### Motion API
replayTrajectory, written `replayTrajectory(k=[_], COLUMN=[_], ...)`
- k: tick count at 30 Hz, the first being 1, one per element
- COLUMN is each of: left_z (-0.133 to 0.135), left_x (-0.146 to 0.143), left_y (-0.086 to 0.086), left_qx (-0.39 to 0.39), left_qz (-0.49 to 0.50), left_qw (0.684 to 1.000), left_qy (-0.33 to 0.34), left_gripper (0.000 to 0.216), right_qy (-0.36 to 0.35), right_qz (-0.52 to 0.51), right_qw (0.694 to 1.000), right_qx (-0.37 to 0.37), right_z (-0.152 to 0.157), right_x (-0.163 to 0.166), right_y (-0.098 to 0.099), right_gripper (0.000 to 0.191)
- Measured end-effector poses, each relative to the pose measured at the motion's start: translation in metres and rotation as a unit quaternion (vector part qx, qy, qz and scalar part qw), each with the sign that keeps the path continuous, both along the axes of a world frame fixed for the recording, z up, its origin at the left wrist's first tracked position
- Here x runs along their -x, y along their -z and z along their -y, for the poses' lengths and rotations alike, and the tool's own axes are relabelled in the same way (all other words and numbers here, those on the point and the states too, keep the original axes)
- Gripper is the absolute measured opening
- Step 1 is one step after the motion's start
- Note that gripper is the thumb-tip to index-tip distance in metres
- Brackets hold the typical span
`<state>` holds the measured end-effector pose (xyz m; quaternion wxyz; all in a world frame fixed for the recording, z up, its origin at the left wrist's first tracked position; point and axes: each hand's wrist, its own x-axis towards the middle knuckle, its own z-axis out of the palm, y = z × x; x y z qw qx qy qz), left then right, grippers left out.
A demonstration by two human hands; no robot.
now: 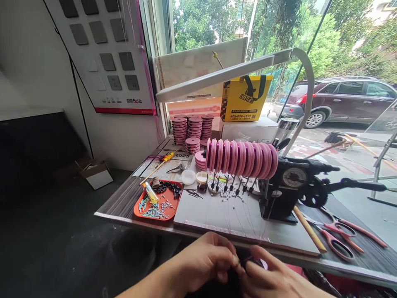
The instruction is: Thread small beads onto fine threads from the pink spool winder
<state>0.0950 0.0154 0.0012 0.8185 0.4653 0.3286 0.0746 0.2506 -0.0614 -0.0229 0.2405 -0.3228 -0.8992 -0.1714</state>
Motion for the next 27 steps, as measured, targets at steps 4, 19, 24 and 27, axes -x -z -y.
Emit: replayTrajectory(k=[4, 19, 24, 27], left_z=[0.008, 0.012, 0.008, 0.010], left_x=[0.005, 0.006, 0.010, 0.010], left_y=[-0.003, 0.023, 0.014, 0.006], left_qx=[-0.406, -0.864, -0.883, -0.705], left_qz=[-0.019, 0.033, 0.095, 0.060], left_qw=[0.913, 0.450, 0.444, 0.694], left_qy=[-0.030, -0.225, -0.123, -0.134], left_gripper=[0.008, 0.016, 0.017, 0.015], right_qy=[-0.031, 0.031, 0.027, 0.050], right_qz=[-0.171, -0.608, -0.591, -0.491], right_qw=[0.982, 0.584, 0.599, 0.766], right_qx=[0.076, 0.537, 0.540, 0.412], right_z=[0.000, -0.034, -0.033, -0.025], right_x=[0.008, 0.020, 0.017, 0.013], right_y=[-0.007, -0.057, -0.054, -0.044], right_gripper=[0.051, 0.038, 0.039, 0.016])
